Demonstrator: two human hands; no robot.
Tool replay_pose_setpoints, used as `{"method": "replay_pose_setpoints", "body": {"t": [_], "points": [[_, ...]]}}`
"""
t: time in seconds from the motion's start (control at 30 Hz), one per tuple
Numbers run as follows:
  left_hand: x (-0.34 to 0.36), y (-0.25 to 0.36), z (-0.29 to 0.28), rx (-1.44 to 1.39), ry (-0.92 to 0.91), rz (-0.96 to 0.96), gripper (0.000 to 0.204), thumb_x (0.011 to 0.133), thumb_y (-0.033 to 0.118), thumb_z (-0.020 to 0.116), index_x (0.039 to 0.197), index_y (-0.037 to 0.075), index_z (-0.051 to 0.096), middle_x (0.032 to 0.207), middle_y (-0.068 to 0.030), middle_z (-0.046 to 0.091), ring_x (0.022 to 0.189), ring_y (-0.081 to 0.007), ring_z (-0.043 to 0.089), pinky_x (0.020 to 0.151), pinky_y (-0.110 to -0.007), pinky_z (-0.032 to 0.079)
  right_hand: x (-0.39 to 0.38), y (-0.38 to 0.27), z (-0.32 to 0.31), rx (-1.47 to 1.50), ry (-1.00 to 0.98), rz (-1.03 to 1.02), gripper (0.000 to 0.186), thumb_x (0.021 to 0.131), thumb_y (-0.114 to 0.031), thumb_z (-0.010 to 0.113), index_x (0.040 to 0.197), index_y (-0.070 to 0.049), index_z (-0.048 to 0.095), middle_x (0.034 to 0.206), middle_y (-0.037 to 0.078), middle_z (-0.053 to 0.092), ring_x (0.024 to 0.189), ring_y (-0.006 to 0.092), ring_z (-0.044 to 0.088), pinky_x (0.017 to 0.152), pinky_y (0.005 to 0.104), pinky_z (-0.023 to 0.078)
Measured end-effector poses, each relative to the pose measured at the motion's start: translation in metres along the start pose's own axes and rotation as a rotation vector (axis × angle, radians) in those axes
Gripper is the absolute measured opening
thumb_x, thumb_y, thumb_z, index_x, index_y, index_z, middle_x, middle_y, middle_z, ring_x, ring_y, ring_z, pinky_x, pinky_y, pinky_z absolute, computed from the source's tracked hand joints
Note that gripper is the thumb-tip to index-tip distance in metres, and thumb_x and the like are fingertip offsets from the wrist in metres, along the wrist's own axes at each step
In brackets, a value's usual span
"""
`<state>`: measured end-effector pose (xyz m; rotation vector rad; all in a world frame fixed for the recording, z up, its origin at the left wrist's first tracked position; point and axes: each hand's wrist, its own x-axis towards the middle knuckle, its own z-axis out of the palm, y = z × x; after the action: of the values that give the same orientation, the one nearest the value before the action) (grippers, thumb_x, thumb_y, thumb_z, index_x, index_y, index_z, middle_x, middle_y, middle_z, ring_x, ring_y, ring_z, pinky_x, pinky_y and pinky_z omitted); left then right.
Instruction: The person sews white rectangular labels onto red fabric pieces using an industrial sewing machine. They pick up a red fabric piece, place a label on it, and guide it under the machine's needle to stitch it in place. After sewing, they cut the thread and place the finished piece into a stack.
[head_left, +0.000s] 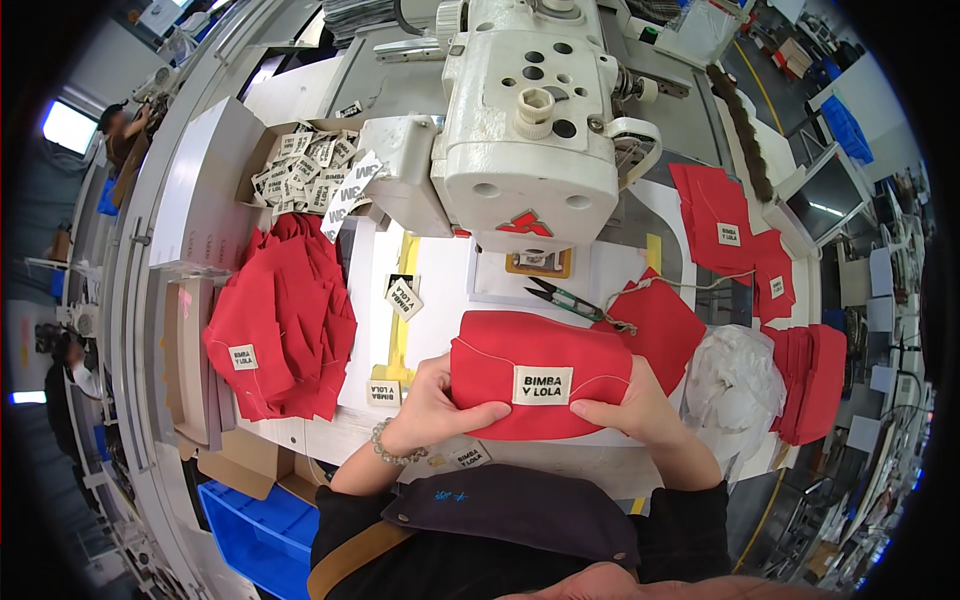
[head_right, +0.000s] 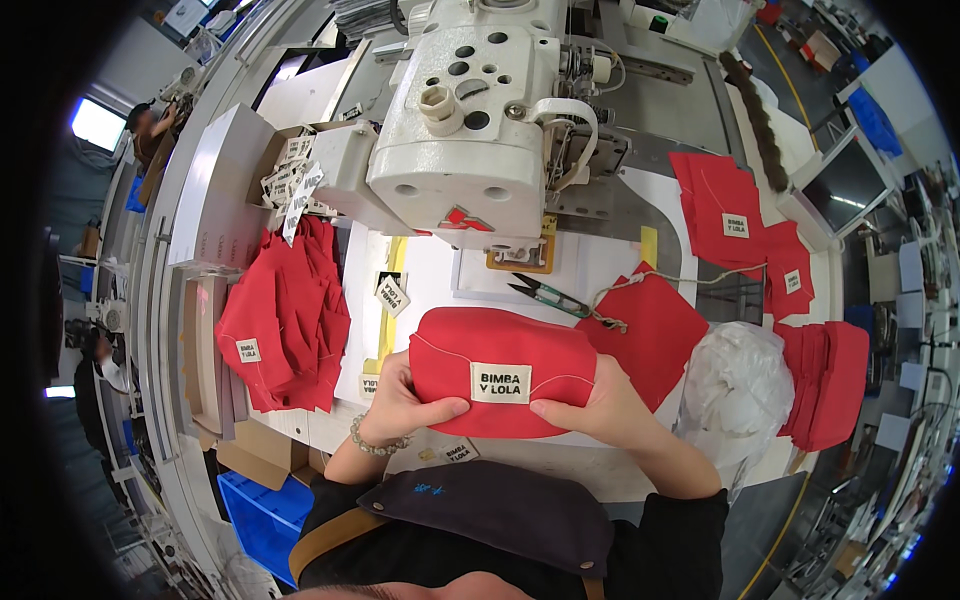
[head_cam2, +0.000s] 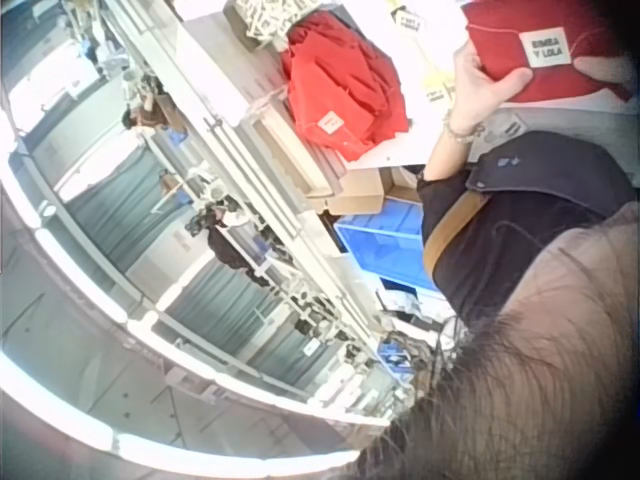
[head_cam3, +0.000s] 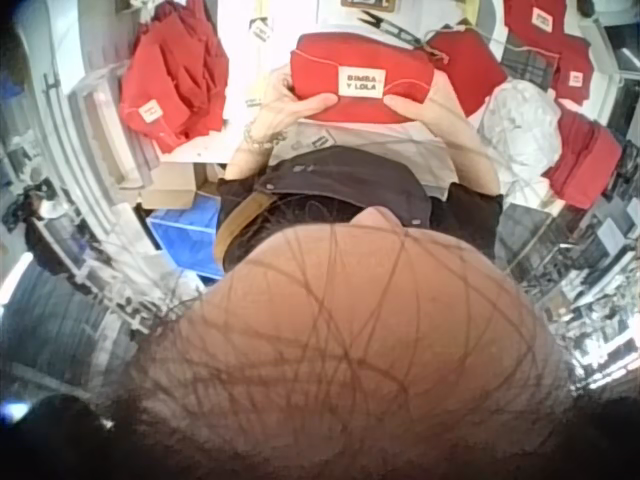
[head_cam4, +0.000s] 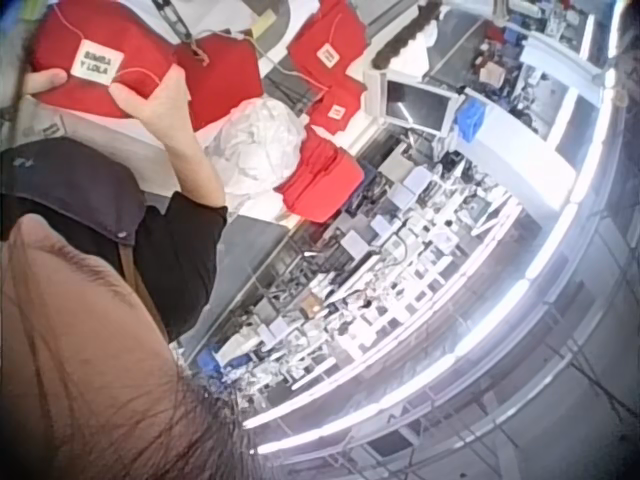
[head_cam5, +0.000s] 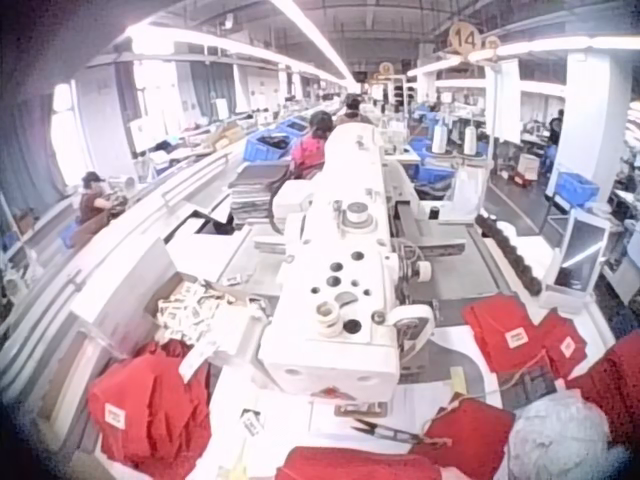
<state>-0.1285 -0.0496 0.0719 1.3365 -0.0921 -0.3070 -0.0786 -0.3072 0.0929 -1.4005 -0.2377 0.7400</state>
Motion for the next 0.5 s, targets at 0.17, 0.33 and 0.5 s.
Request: {"method": "replay_pose_setpoints", "body": {"t": [0.17,0.33,0.5], "points": [[-0.0014,-0.0005,0.001,-0.001,0.002,-0.007,0.044,0.078,0.001,0.076,0.118,-0.003,0.059,0.109,-0.0079,0.068,0.097,-0.0106,0.063,0.085,-0.027,0.052,0.0009,-0.0001,0.0029,-0.028,0.035,-0.022,0.044,0.077,-0.006,0.075,0.116,0.0,0.058,0.106,0.006,0.066,0.095,0.012,0.061,0.082,0.0287,0.05],[-0.0009,-0.0007,0.0017,0.002,0.001,0.0,0.044,0.078,0.002,0.077,0.117,-0.003,0.059,0.11,-0.0083,0.067,0.098,-0.0113,0.063,0.086,-0.027,0.052,0.0007,-0.0003,0.0047,-0.115,0.07,-0.067,0.049,0.074,-0.006,0.076,0.118,0.001,0.055,0.108,0.007,0.065,0.097,0.013,0.062,0.084,0.0295,0.05],[0.0007,-0.0022,0.0046,0.013,0.005,0.014,0.043,0.078,0.004,0.077,0.117,-0.003,0.059,0.111,-0.008,0.066,0.099,-0.0119,0.062,0.086,-0.028,0.052,-0.0006,0.0032,0.006,-0.142,0.121,-0.058,0.052,0.071,-0.004,0.075,0.118,0.001,0.052,0.107,0.007,0.064,0.097,0.0135,0.062,0.086,0.0303,0.05]]}}
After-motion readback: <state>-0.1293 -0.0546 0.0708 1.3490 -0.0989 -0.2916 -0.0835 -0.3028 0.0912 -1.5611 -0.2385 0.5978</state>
